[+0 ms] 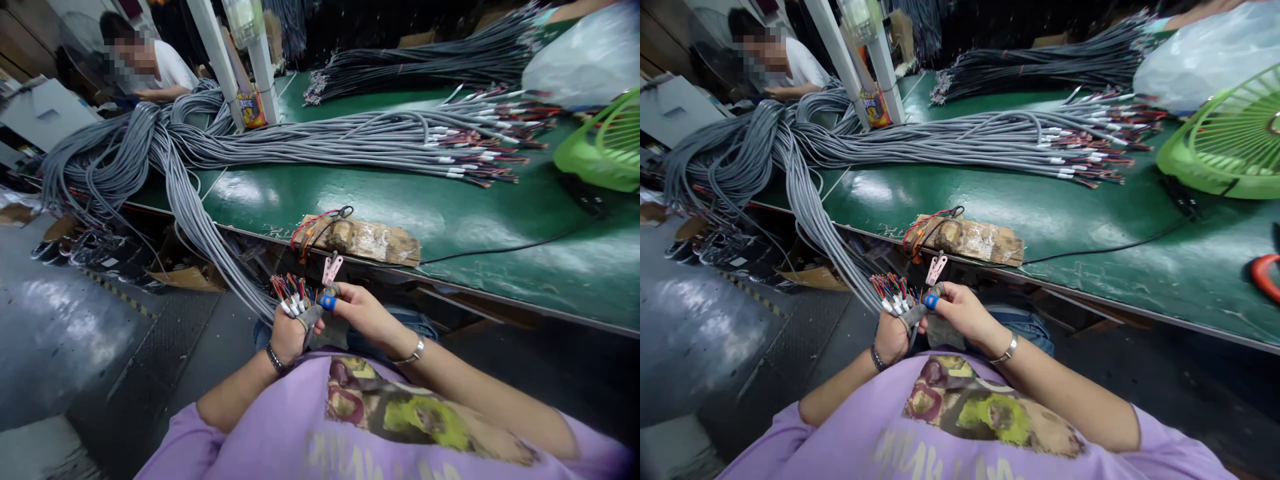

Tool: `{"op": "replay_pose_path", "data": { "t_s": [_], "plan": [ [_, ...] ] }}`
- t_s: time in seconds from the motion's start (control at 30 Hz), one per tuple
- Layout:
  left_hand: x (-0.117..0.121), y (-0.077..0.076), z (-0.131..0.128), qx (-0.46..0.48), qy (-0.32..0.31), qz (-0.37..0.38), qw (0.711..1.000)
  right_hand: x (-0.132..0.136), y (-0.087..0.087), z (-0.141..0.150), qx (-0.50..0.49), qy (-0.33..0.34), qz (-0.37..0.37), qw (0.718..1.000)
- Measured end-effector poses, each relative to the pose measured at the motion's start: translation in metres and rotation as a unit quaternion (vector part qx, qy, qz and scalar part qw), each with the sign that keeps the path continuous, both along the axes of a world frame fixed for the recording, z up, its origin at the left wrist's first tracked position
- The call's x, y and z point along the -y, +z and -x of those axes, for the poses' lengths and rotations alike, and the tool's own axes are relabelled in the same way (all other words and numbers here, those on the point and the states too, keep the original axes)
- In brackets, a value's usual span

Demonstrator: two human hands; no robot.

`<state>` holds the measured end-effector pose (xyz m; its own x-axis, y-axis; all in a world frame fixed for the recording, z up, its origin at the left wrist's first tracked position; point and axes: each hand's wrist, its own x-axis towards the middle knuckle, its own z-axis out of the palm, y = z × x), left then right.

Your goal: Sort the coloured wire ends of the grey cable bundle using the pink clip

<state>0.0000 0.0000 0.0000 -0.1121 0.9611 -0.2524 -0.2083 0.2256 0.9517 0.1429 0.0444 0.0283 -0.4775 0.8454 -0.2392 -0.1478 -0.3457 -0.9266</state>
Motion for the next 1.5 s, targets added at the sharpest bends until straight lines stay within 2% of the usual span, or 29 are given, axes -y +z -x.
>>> {"op": "replay_pose_path", "data": {
  "t_s": [0.1,0.2,0.37,0.53,0.67,0.8,0.87,1.1,1.3,1.5],
  "plan": [
    [-0.002,0.002,-0.002,0.023,0.042,-0.009,0.999,0.002,-0.007,0.003,-0.014,-0.063,0.049,0.997],
    [-0.003,0.007,-0.003,0.040,0.065,-0.006,0.997,0.003,-0.011,0.006,-0.047,-0.080,0.088,0.992],
    [-0.005,0.013,-0.002,0.046,0.085,0.001,0.995,0.000,-0.016,0.004,-0.071,-0.095,0.097,0.988],
    [-0.007,0.021,0.000,0.063,0.076,0.008,0.995,-0.010,-0.022,-0.008,-0.132,-0.111,0.143,0.975],
    [-0.009,0.031,-0.002,0.090,0.041,0.024,0.995,-0.025,-0.022,-0.015,-0.158,-0.114,0.187,0.963],
    [-0.011,0.035,-0.007,0.095,-0.021,0.023,0.995,-0.037,-0.013,-0.011,-0.178,-0.054,0.170,0.968],
    [-0.013,0.034,-0.011,0.085,-0.039,0.022,0.995,-0.039,-0.009,-0.007,-0.186,-0.051,0.158,0.968],
    [-0.018,0.028,-0.015,0.079,-0.008,0.038,0.996,-0.036,-0.005,-0.001,-0.207,-0.075,0.164,0.962],
    [-0.020,0.027,-0.016,0.052,-0.011,0.038,0.998,-0.037,-0.010,0.004,-0.210,-0.118,0.163,0.957],
    [-0.017,0.024,-0.015,0.040,-0.018,0.036,0.998,-0.033,-0.013,0.003,-0.207,-0.096,0.167,0.959]
  ]
}}
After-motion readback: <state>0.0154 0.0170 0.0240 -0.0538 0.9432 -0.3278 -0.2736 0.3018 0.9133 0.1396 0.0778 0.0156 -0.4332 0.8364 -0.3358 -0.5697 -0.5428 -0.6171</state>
